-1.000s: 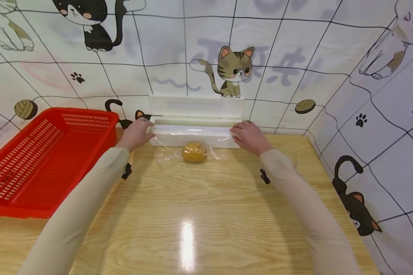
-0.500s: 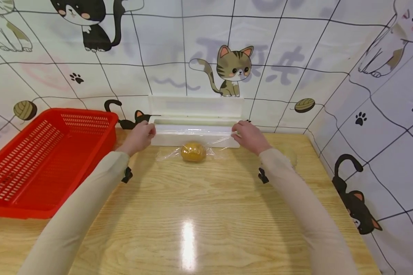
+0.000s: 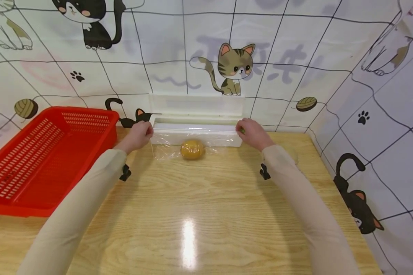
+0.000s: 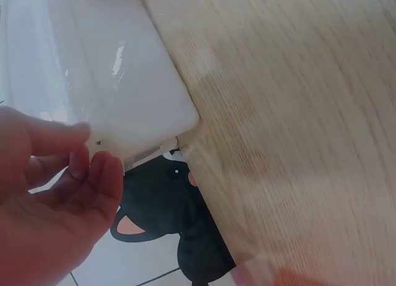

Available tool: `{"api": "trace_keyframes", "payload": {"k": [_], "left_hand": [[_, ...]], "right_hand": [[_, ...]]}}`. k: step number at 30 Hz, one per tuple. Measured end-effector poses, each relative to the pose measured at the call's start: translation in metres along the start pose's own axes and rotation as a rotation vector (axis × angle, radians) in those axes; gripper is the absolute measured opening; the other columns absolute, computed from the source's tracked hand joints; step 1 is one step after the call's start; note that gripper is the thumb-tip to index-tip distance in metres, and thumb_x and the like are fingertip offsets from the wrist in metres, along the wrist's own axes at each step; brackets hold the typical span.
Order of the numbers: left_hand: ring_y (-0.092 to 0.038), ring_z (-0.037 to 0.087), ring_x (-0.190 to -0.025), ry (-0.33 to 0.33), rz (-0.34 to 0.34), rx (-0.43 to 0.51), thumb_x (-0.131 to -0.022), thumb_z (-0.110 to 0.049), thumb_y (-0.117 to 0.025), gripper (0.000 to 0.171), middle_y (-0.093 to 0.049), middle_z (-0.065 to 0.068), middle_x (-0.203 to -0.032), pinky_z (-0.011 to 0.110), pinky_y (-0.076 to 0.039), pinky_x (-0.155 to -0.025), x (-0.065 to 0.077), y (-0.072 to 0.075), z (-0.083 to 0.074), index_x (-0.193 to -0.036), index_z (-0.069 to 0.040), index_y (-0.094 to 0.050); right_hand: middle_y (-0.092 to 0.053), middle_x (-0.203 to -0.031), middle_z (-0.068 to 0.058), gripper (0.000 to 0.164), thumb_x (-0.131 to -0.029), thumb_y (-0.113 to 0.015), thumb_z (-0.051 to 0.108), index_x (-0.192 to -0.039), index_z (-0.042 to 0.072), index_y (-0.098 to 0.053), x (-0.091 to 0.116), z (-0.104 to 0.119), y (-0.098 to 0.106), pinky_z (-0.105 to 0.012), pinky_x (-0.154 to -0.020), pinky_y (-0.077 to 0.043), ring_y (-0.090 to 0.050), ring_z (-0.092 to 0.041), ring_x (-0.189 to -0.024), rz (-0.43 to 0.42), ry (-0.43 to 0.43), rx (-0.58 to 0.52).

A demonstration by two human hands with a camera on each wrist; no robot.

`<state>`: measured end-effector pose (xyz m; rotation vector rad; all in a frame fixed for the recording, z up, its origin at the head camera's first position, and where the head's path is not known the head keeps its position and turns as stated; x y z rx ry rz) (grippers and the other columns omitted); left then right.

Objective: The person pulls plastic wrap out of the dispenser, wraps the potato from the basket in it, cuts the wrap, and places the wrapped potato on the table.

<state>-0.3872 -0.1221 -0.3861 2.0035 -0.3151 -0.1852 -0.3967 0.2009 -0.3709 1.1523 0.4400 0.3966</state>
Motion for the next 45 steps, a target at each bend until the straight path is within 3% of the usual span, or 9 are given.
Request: {"api": "trace_keyframes", "payload": {"k": [6, 12, 19, 24, 28, 36, 41, 45], "left_hand": [[-0.045, 0.032, -0.086, -0.016, -0.014, 0.021, -0.093, 0.004, -0.054, 0.004, -0.05, 0.018, -0.087, 0.04, -0.044, -0.078, 0.0, 0.002, 0.002, -0.095, 0.007, -0.053], [-0.045, 0.031, -0.085, -0.03, -0.007, 0.071, -0.092, 0.004, -0.055, 0.005, -0.048, 0.016, -0.087, 0.037, -0.043, -0.074, 0.003, 0.001, 0.001, -0.095, 0.004, -0.051], [-0.051, 0.03, -0.083, -0.043, -0.004, 0.19, -0.093, 0.002, -0.057, 0.01, -0.055, 0.016, -0.089, 0.036, -0.046, -0.075, 0.01, -0.003, -0.001, -0.097, 0.0, -0.048], [-0.059, 0.033, -0.097, -0.04, 0.043, 0.348, -0.096, 0.004, -0.052, 0.013, -0.059, 0.021, -0.105, 0.042, -0.05, -0.087, 0.017, -0.007, -0.005, -0.108, 0.003, -0.047], [-0.06, 0.036, -0.104, -0.051, 0.111, 0.439, -0.097, 0.005, -0.047, 0.02, -0.057, 0.024, -0.112, 0.045, -0.048, -0.09, 0.021, -0.013, -0.01, -0.117, 0.006, -0.045], [-0.055, 0.036, -0.111, -0.047, 0.184, 0.481, -0.097, 0.001, -0.051, 0.028, -0.057, 0.024, -0.118, 0.048, -0.043, -0.096, 0.024, -0.022, -0.007, -0.124, 0.006, -0.044], [-0.052, 0.036, -0.115, -0.052, 0.225, 0.507, -0.097, -0.003, -0.054, 0.031, -0.055, 0.023, -0.123, 0.049, -0.042, -0.098, 0.024, -0.026, -0.003, -0.125, 0.003, -0.044], [-0.048, 0.034, -0.12, -0.05, 0.318, 0.564, -0.097, -0.01, -0.056, 0.037, -0.051, 0.021, -0.13, 0.05, -0.04, -0.099, 0.028, -0.031, 0.001, -0.131, -0.002, -0.043]], "right_hand": [[-0.054, -0.107, -0.018, 0.015, -0.089, -0.054, -0.002, -0.103, -0.002, -0.06, 0.007, 0.017, -0.005, -0.049, -0.086, -0.041, -0.048, -0.035, -0.1, -0.027, 0.076, 0.068], [-0.056, -0.109, -0.014, 0.014, -0.092, -0.064, 0.009, -0.105, 0.003, -0.06, 0.006, 0.029, -0.01, -0.057, -0.088, -0.037, -0.048, -0.035, -0.105, -0.09, 0.104, 0.171], [-0.056, -0.101, -0.012, 0.007, -0.09, -0.065, 0.002, -0.094, 0.005, -0.059, 0.005, 0.036, -0.009, -0.053, -0.084, -0.04, -0.05, -0.034, -0.097, -0.135, 0.154, 0.211], [-0.058, -0.094, -0.01, 0.007, -0.09, -0.062, 0.002, -0.093, 0.004, -0.056, 0.007, 0.043, -0.013, -0.052, -0.087, -0.04, -0.053, -0.032, -0.092, -0.084, 0.156, 0.206], [-0.059, -0.091, -0.008, 0.007, -0.09, -0.059, 0.005, -0.096, 0.004, -0.055, 0.009, 0.044, -0.017, -0.049, -0.084, -0.04, -0.055, -0.029, -0.089, -0.03, 0.109, 0.133], [-0.061, -0.115, -0.016, 0.036, -0.09, -0.059, 0.007, -0.124, -0.003, -0.054, 0.006, 0.046, -0.03, -0.048, -0.093, -0.041, -0.053, -0.033, -0.107, 0.103, 0.019, -0.218], [-0.061, -0.108, -0.015, 0.046, -0.09, -0.065, 0.017, -0.129, -0.003, -0.05, 0.0, 0.051, -0.036, -0.048, -0.091, -0.041, -0.054, -0.032, -0.104, 0.113, -0.043, -0.244], [-0.06, -0.1, -0.012, 0.045, -0.089, -0.069, 0.022, -0.123, -0.002, -0.052, -0.005, 0.051, -0.041, -0.043, -0.083, -0.045, -0.056, -0.027, -0.093, 0.103, -0.103, -0.214]]}}
Point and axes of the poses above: each hand's wrist, its own x-axis away from the middle knuckle, its own y-axis out of the back of the hand, z = x × y, the point moved 10 cm from there along -x, towards the middle knuckle
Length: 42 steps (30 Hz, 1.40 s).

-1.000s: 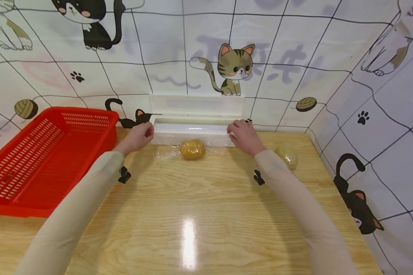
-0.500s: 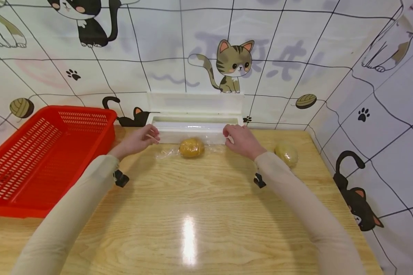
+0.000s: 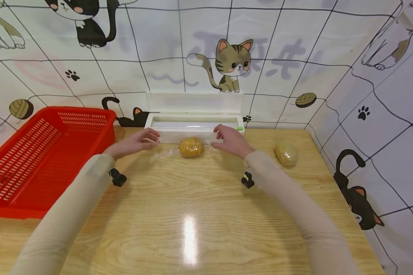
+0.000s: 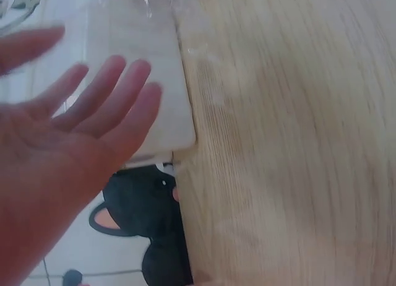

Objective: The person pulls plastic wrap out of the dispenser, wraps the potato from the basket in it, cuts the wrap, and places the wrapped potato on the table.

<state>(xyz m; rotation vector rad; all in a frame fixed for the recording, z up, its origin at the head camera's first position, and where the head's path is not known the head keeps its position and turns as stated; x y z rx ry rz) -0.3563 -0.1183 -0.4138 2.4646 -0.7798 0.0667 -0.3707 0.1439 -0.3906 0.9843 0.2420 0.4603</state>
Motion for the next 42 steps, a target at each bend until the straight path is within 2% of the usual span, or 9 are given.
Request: {"api": "trace_keyframes", "payload": {"k": [5, 9, 12, 15, 18, 21, 26, 34, 42], "left_hand": [[-0.043, 0.032, -0.125, -0.002, 0.14, 0.043, -0.095, -0.022, -0.058, 0.053, -0.044, 0.021, -0.14, 0.052, -0.038, -0.1, 0.006, -0.008, 0.005, -0.142, -0.009, -0.037], [-0.04, 0.033, -0.129, 0.019, 0.18, 0.032, -0.095, -0.031, -0.06, 0.063, -0.039, 0.02, -0.144, 0.052, -0.037, -0.102, 0.006, -0.012, 0.004, -0.148, -0.014, -0.03], [-0.041, 0.033, -0.128, 0.028, 0.145, -0.048, -0.093, -0.039, -0.062, 0.065, -0.041, 0.019, -0.142, 0.05, -0.038, -0.101, -0.001, -0.013, -0.002, -0.145, -0.011, -0.034], [-0.047, 0.032, -0.122, 0.01, 0.068, -0.181, -0.091, -0.04, -0.065, 0.059, -0.05, 0.016, -0.133, 0.047, -0.041, -0.099, -0.014, -0.013, -0.013, -0.137, -0.007, -0.045], [-0.054, 0.031, -0.111, -0.046, -0.016, -0.284, -0.093, -0.028, -0.065, 0.038, -0.059, 0.015, -0.118, 0.045, -0.045, -0.093, -0.023, -0.012, -0.027, -0.12, -0.002, -0.056], [-0.059, 0.031, -0.101, -0.094, -0.093, -0.323, -0.095, -0.013, -0.061, 0.015, -0.064, 0.015, -0.104, 0.044, -0.047, -0.089, -0.028, -0.009, -0.039, -0.102, 0.0, -0.061], [-0.059, 0.03, -0.096, -0.102, -0.17, -0.307, -0.096, -0.004, -0.057, 0.006, -0.064, 0.016, -0.099, 0.044, -0.048, -0.086, -0.029, -0.003, -0.045, -0.095, 0.002, -0.058], [-0.062, 0.031, -0.095, -0.078, -0.174, -0.194, -0.096, 0.0, -0.055, 0.005, -0.066, 0.02, -0.102, 0.04, -0.049, -0.083, -0.03, -0.002, -0.04, -0.097, 0.004, -0.052], [-0.066, 0.034, -0.093, -0.075, -0.192, -0.152, -0.097, 0.007, -0.045, 0.005, -0.067, 0.024, -0.098, 0.04, -0.051, -0.083, -0.036, 0.0, -0.037, -0.094, 0.003, -0.046]], "right_hand": [[-0.058, -0.092, -0.012, 0.037, -0.089, -0.068, 0.02, -0.113, -0.005, -0.057, -0.003, 0.004, -0.003, -0.04, -0.077, -0.045, -0.053, -0.026, -0.084, -0.015, 0.0, 0.013], [-0.054, -0.082, -0.009, 0.03, -0.091, -0.065, 0.021, -0.107, -0.004, -0.06, -0.004, 0.005, -0.003, -0.037, -0.068, -0.041, -0.048, -0.023, -0.073, -0.037, 0.006, -0.02], [-0.05, -0.074, -0.007, 0.025, -0.092, -0.065, 0.022, -0.102, -0.001, -0.063, -0.005, 0.005, -0.003, -0.035, -0.063, -0.036, -0.043, -0.021, -0.066, -0.055, -0.003, -0.027], [-0.048, -0.073, -0.006, 0.02, -0.094, -0.063, 0.021, -0.098, 0.001, -0.063, -0.005, 0.003, -0.002, -0.034, -0.062, -0.033, -0.041, -0.021, -0.065, -0.065, -0.027, -0.037], [-0.05, -0.076, -0.007, 0.015, -0.097, -0.058, 0.016, -0.098, 0.001, -0.062, -0.006, 0.0, -0.002, -0.035, -0.064, -0.033, -0.042, -0.022, -0.068, -0.065, -0.05, -0.061], [-0.053, -0.08, -0.009, 0.014, -0.098, -0.055, 0.012, -0.1, 0.0, -0.061, -0.007, 0.0, -0.001, -0.036, -0.066, -0.035, -0.044, -0.023, -0.071, -0.066, -0.063, -0.074], [-0.055, -0.081, -0.01, 0.018, -0.098, -0.056, 0.015, -0.101, -0.002, -0.062, -0.006, -0.002, 0.0, -0.036, -0.066, -0.037, -0.046, -0.023, -0.071, -0.066, -0.072, -0.074], [-0.057, -0.087, -0.011, 0.017, -0.095, -0.06, 0.015, -0.097, -0.001, -0.064, -0.002, -0.006, -0.002, -0.038, -0.07, -0.04, -0.049, -0.025, -0.079, -0.012, -0.052, -0.035], [-0.057, -0.087, -0.013, 0.01, -0.095, -0.058, 0.007, -0.094, -0.003, -0.06, -0.001, -0.008, 0.005, -0.04, -0.072, -0.042, -0.05, -0.027, -0.08, -0.006, -0.027, -0.024]]}}
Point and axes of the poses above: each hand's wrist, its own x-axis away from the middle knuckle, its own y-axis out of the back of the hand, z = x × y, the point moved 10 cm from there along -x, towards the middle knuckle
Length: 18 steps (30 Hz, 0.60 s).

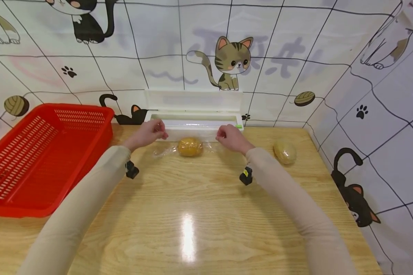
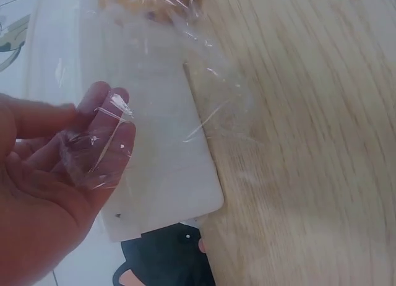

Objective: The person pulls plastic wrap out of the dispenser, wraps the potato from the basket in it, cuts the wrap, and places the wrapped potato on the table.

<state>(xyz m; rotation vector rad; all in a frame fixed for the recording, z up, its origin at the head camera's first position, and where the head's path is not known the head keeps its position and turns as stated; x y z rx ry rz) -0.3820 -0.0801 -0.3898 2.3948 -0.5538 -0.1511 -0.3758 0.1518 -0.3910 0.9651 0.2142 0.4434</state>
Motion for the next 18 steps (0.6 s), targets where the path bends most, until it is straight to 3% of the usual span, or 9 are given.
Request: {"api": "trace_keyframes", "payload": {"k": [5, 11, 18], "left_hand": [[-0.065, 0.037, -0.093, 0.005, -0.003, 0.048, -0.098, 0.006, -0.044, 0.006, -0.067, 0.024, -0.097, 0.041, -0.051, -0.084, -0.002, -0.001, 0.006, -0.093, 0.002, -0.045], [-0.062, 0.037, -0.1, -0.051, 0.082, 0.053, -0.098, 0.002, -0.047, 0.003, -0.061, 0.025, -0.106, 0.037, -0.05, -0.079, 0.006, -0.012, -0.001, -0.098, 0.004, -0.044], [-0.06, 0.032, -0.103, -0.068, 0.138, -0.016, -0.093, -0.012, -0.063, 0.032, -0.059, 0.018, -0.107, 0.041, -0.049, -0.088, 0.012, -0.024, -0.007, -0.113, 0.002, -0.042]], "right_hand": [[-0.058, -0.09, -0.013, 0.009, -0.096, -0.057, 0.008, -0.095, -0.001, -0.057, 0.001, 0.001, 0.003, -0.042, -0.077, -0.043, -0.054, -0.028, -0.086, -0.017, 0.008, -0.017], [-0.06, -0.098, -0.013, 0.005, -0.095, -0.058, 0.007, -0.094, 0.002, -0.055, 0.007, 0.01, -0.003, -0.046, -0.088, -0.045, -0.058, -0.03, -0.101, 0.015, 0.054, -0.067], [-0.062, -0.099, -0.013, 0.009, -0.09, -0.062, 0.006, -0.094, 0.002, -0.055, 0.012, 0.01, -0.014, -0.046, -0.091, -0.046, -0.058, -0.032, -0.103, 0.028, 0.082, -0.115]]}}
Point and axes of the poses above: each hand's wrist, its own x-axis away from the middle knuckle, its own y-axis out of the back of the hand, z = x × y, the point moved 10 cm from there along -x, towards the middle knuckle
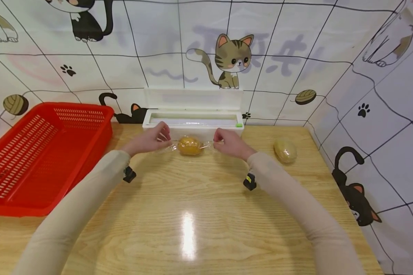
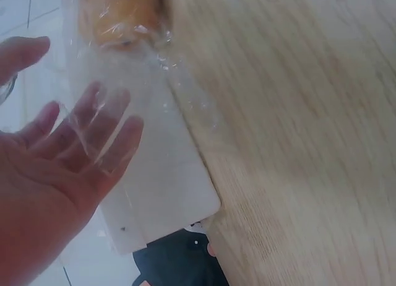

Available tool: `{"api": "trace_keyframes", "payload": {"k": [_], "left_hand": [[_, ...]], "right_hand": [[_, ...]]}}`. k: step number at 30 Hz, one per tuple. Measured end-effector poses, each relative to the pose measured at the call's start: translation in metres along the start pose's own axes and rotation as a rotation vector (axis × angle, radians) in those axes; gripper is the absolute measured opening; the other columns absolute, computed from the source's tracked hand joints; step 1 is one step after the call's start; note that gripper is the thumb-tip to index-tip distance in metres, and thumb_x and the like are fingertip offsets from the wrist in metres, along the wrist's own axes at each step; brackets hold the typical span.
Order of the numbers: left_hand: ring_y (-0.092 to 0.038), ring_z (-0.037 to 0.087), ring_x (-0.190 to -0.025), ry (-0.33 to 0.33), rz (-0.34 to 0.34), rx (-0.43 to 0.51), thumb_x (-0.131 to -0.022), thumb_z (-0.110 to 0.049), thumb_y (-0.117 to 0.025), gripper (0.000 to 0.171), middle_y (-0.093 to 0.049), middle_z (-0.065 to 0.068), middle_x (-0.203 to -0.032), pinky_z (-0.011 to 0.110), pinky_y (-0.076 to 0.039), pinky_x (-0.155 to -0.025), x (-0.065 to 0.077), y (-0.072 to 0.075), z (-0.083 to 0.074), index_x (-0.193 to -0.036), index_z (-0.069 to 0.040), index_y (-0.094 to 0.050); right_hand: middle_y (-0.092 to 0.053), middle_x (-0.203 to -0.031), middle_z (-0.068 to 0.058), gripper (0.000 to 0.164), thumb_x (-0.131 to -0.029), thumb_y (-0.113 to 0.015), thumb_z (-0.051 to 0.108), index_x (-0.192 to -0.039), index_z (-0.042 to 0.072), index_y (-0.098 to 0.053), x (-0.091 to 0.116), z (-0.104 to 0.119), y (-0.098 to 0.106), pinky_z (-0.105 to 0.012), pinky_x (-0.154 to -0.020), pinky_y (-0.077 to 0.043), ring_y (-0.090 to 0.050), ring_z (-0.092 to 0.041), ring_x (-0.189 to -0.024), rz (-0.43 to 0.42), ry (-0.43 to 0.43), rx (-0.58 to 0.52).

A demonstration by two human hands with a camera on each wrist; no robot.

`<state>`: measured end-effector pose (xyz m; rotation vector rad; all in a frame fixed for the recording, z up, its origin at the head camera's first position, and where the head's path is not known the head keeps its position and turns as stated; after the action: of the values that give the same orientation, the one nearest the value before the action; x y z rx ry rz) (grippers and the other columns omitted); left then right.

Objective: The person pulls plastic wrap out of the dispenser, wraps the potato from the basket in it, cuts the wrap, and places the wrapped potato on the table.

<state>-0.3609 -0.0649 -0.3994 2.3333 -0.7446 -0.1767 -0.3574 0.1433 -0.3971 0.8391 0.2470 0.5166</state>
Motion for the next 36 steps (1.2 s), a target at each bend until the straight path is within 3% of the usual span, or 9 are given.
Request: {"api": "trace_keyframes", "payload": {"k": [4, 7, 11, 15, 18, 20, 26, 31, 36], "left_hand": [[-0.059, 0.029, -0.098, -0.021, -0.019, -0.129, -0.09, -0.016, -0.069, 0.042, -0.059, 0.015, -0.102, 0.04, -0.048, -0.087, -0.005, -0.008, 0.0, -0.119, 0.002, -0.044], [-0.055, 0.027, -0.089, -0.07, -0.043, -0.249, -0.09, -0.011, -0.069, 0.035, -0.057, 0.014, -0.096, 0.038, -0.046, -0.082, -0.007, -0.013, -0.004, -0.114, 0.003, -0.047], [-0.047, 0.026, -0.076, -0.169, -0.091, -0.382, -0.089, 0.005, -0.063, 0.016, -0.05, 0.011, -0.084, 0.037, -0.043, -0.071, -0.006, -0.015, -0.011, -0.095, 0.001, -0.049], [-0.044, 0.025, -0.072, -0.251, -0.117, -0.517, -0.09, 0.008, -0.058, 0.014, -0.047, 0.008, -0.08, 0.035, -0.04, -0.067, -0.005, -0.014, -0.012, -0.088, -0.003, -0.05], [-0.044, 0.024, -0.073, -0.292, -0.091, -0.611, -0.091, 0.007, -0.059, 0.01, -0.048, 0.007, -0.084, 0.035, -0.041, -0.067, -0.006, -0.017, -0.01, -0.095, -0.002, -0.056], [-0.044, 0.023, -0.073, -0.312, -0.064, -0.662, -0.09, 0.008, -0.059, 0.018, -0.049, 0.007, -0.086, 0.035, -0.04, -0.067, -0.005, -0.02, -0.009, -0.104, -0.004, -0.06], [-0.049, 0.02, -0.079, -0.412, 0.011, -0.946, -0.089, 0.01, -0.06, 0.038, -0.054, 0.005, -0.094, 0.031, -0.045, -0.071, -0.003, -0.035, -0.011, -0.121, -0.01, -0.062], [-0.057, 0.022, -0.093, -0.486, 0.073, -1.203, -0.089, 0.004, -0.062, 0.027, -0.061, 0.006, -0.114, 0.033, -0.049, -0.083, -0.001, -0.049, -0.014, -0.112, -0.01, -0.063], [-0.053, 0.02, -0.085, -0.553, 0.106, -1.365, -0.09, 0.004, -0.06, 0.018, -0.058, 0.005, -0.108, 0.029, -0.047, -0.076, -0.001, -0.061, -0.015, -0.103, -0.008, -0.057]], "right_hand": [[-0.059, -0.093, -0.011, 0.019, -0.085, -0.068, 0.012, -0.092, 0.002, -0.054, 0.0, 0.0, -0.009, -0.042, -0.084, -0.045, -0.056, -0.028, -0.091, -0.007, 0.013, 0.061], [-0.057, -0.088, -0.008, 0.018, -0.086, -0.068, 0.013, -0.088, 0.005, -0.052, -0.002, 0.003, -0.015, -0.038, -0.076, -0.044, -0.052, -0.024, -0.081, -0.027, 0.058, 0.186], [-0.052, -0.08, -0.004, 0.021, -0.088, -0.067, 0.006, -0.08, 0.009, -0.047, -0.002, 0.012, -0.016, -0.035, -0.067, -0.044, -0.049, -0.02, -0.071, -0.079, 0.144, 0.347], [-0.045, -0.074, -0.003, 0.023, -0.09, -0.065, 0.003, -0.08, 0.01, -0.045, -0.001, 0.018, -0.016, -0.032, -0.057, -0.039, -0.043, -0.02, -0.063, -0.107, 0.215, 0.458], [-0.045, -0.074, -0.004, 0.014, -0.093, -0.06, 0.0, -0.088, 0.008, -0.049, -0.001, 0.023, -0.023, -0.031, -0.055, -0.037, -0.041, -0.02, -0.062, -0.083, 0.287, 0.594], [-0.047, -0.078, -0.006, 0.012, -0.092, -0.058, -0.004, -0.095, 0.006, -0.052, 0.0, 0.027, -0.031, -0.031, -0.057, -0.039, -0.042, -0.021, -0.065, -0.051, 0.346, 0.706], [-0.054, -0.1, -0.009, 0.029, -0.089, -0.059, -0.01, -0.112, 0.007, -0.055, 0.007, 0.03, -0.053, -0.034, -0.072, -0.048, -0.053, -0.024, -0.081, 0.077, 0.433, 0.97], [-0.057, -0.114, -0.008, 0.03, -0.089, -0.062, -0.006, -0.115, 0.008, -0.055, 0.007, 0.031, -0.072, -0.035, -0.08, -0.048, -0.057, -0.024, -0.092, 0.166, 0.503, 1.134], [-0.056, -0.11, -0.006, 0.022, -0.09, -0.062, 0.001, -0.11, 0.009, -0.055, 0.006, 0.034, -0.087, -0.032, -0.076, -0.047, -0.056, -0.021, -0.089, 0.181, 0.606, 1.257]]}}
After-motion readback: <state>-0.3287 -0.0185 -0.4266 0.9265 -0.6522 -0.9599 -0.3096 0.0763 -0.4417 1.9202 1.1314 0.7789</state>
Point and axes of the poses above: each hand's wrist, its own x-axis away from the middle knuckle, its own y-axis out of the back of the hand, z = x × y, the point moved 10 cm from there along -x, towards the middle knuckle
